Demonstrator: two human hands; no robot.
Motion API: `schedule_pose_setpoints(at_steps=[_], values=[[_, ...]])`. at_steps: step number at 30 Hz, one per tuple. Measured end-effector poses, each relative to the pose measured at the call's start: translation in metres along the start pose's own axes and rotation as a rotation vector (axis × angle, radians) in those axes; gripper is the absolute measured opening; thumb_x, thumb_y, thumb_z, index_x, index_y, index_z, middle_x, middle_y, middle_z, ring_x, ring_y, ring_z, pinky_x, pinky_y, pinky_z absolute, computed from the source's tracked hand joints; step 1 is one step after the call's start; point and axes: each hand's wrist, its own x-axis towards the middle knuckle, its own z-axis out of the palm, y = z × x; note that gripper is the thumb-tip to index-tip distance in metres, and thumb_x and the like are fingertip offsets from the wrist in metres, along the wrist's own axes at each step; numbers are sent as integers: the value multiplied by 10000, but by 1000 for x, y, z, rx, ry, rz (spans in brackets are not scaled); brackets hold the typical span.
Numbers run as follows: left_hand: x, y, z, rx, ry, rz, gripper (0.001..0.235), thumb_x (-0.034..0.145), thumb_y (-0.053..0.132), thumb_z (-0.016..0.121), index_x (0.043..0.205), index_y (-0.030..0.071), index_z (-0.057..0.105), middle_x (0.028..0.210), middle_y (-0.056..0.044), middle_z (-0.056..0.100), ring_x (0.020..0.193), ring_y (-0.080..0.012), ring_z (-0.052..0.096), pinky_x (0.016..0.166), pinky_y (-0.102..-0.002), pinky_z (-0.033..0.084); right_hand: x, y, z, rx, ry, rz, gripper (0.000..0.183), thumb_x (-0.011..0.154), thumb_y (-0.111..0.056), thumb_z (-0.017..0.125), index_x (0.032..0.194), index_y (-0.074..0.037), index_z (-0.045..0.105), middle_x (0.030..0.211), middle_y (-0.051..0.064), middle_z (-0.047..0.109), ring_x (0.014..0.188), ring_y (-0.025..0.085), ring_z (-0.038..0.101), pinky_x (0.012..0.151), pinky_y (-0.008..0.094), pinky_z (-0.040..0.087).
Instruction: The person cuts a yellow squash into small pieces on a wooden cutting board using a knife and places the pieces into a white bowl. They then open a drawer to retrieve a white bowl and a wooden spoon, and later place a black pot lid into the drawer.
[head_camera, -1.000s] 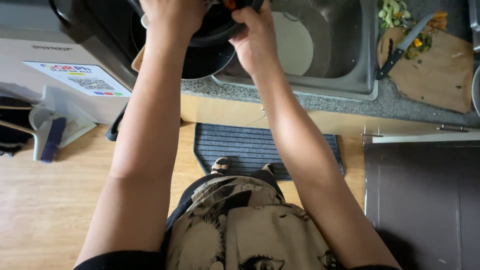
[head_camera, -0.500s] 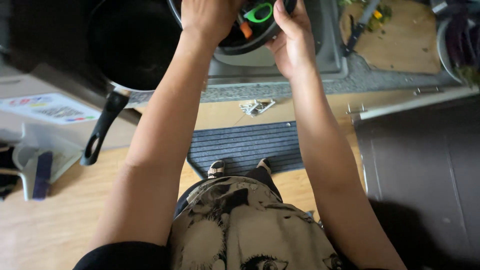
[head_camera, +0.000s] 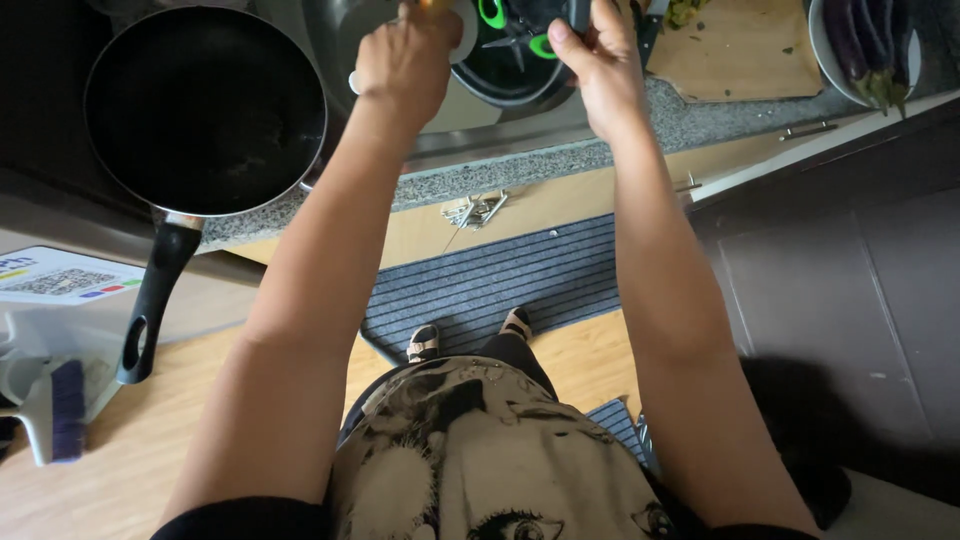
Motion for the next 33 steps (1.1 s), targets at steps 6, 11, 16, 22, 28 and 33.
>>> schedule_pose_setpoints(at_steps=[6,11,16,22,28,33], values=[[-9,7,10,-18,247,390,260,956,257,651,1167,385,734,1056,-83,534,750,-291,672,562,-447,586,-13,9,-10,558,91,191,334,1071,-184,700,1380,-129,585,1258,108,608,1085,242,611,959,470,593],[-3,9,14,-83,128,611,656,923,5,654,1431,360,440,1080,-143,542,793,-339,688,608,-502,555,-33,24,-20,771,238,332,366,1041,-123,738,1390,-170,639,1211,70,708,983,203,672,822,406,586],[-10,35,-22,-276,68,523,817,882,-101,600,1503,372,357,1193,-146,697,747,-382,700,584,-546,502,-51,11,-17,797,288,310,197,1021,-181,721,1207,-132,674,1076,9,695,883,137,660,735,320,553],[4,32,20,-135,60,435,1075,808,-53,716,1658,280,148,1067,-195,759,752,-407,721,592,-552,550,-59,1,-12,754,303,300,194,1024,-224,709,1192,-129,692,1098,27,716,914,153,678,777,342,574],[10,24,32,-141,-31,250,610,800,137,810,1328,83,510,932,-204,755,749,-436,725,599,-540,588,-49,13,-3,807,265,318,165,1007,-208,733,1154,-145,695,1091,25,713,908,178,679,752,370,595],[15,18,50,-228,-63,211,410,800,274,772,1183,128,757,1078,-138,696,772,-388,696,697,-509,567,-39,15,0,705,132,279,230,1028,-238,703,1213,-113,645,954,-4,560,805,104,525,739,254,490]])
